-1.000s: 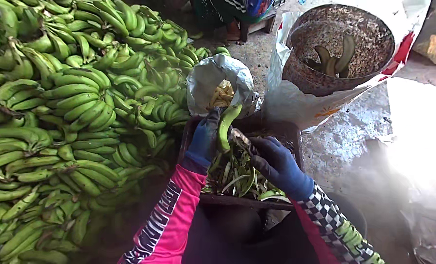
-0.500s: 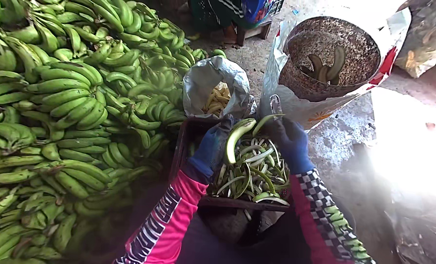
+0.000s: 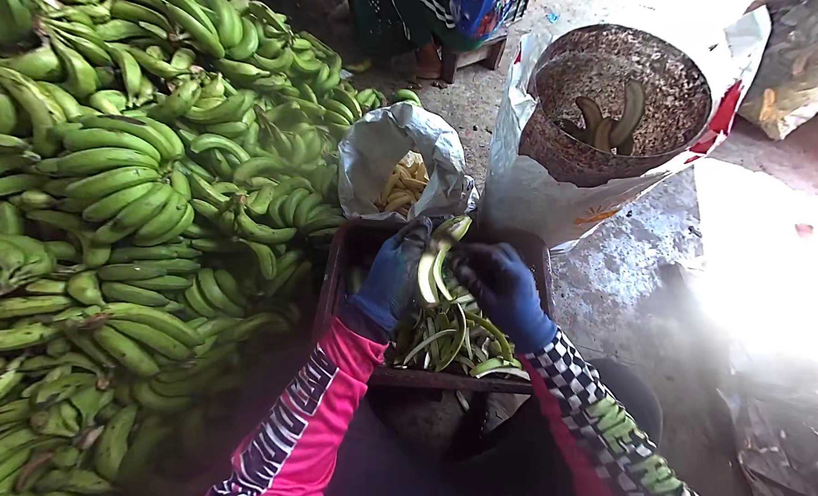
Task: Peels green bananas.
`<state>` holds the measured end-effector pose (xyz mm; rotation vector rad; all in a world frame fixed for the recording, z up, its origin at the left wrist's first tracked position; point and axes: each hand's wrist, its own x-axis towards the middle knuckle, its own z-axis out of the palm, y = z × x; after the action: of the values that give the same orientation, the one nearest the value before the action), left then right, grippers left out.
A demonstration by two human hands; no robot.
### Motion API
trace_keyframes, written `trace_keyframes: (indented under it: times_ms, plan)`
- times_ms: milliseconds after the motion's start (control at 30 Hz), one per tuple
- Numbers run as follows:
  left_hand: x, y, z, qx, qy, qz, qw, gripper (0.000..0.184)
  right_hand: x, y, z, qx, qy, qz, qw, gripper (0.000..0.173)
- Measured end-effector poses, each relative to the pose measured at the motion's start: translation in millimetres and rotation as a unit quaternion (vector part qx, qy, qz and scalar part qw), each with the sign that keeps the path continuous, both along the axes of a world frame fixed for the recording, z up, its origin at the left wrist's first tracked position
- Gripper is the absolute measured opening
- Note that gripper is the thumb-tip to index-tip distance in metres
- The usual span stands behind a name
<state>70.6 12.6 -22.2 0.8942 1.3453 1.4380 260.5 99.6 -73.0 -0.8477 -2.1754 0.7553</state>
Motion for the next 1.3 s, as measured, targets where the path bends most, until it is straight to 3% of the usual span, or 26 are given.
trace_keyframes:
  times_ms: [67,167,300,467,567,700,800,867,1000,1100,1200,1300]
  plan:
    - [1,4,-1,-0.03,-0.023,-0.017,0.999,0.046,7,24,1,0.012,0.033,-0.088,0.995,0.04]
    - [-6,6,-1,-0.006,-0.086,-0.066,0.994,0.052,21,41,10,-0.07,0.066,-0.136,0.986,0.058]
    - [-8,3,1,0.032,-0.086,0.02,0.996,0.04,17,5,19,-0.139,0.097,-0.031,0.985,0.051]
    - [-3,-8,-11,0.066,0.041,0.159,0.984,0.04,-2,-43,10,-0.156,0.083,0.12,0.977,0.047]
    - [-2,-9,-8,0.064,0.055,0.114,0.99,0.036,-7,-39,2,-0.112,0.054,0.108,0.986,0.045]
    - [2,1,-9,0.019,0.147,-0.018,0.989,0.031,-2,0,1,-0.007,0.028,-0.053,0.998,0.043]
    - [6,3,-11,-0.011,0.056,-0.082,0.995,0.034,6,22,9,-0.062,0.058,-0.134,0.987,0.05]
    - [5,1,-9,-0.015,0.021,-0.039,0.999,0.035,8,15,16,-0.099,0.085,-0.121,0.984,0.051]
    - [5,-4,-3,0.004,0.106,0.145,0.984,0.038,2,-31,15,-0.135,0.113,0.019,0.984,0.041]
    - [0,-3,-10,0.047,0.082,0.189,0.977,0.043,-7,-58,12,-0.128,0.104,0.094,0.982,0.042]
    - [-1,-5,-6,0.073,0.042,0.151,0.985,0.042,-11,-54,3,-0.103,0.088,0.087,0.987,0.043]
    - [4,-7,6,0.066,0.054,0.034,0.996,0.04,-5,-25,-3,-0.075,0.071,0.03,0.994,0.043]
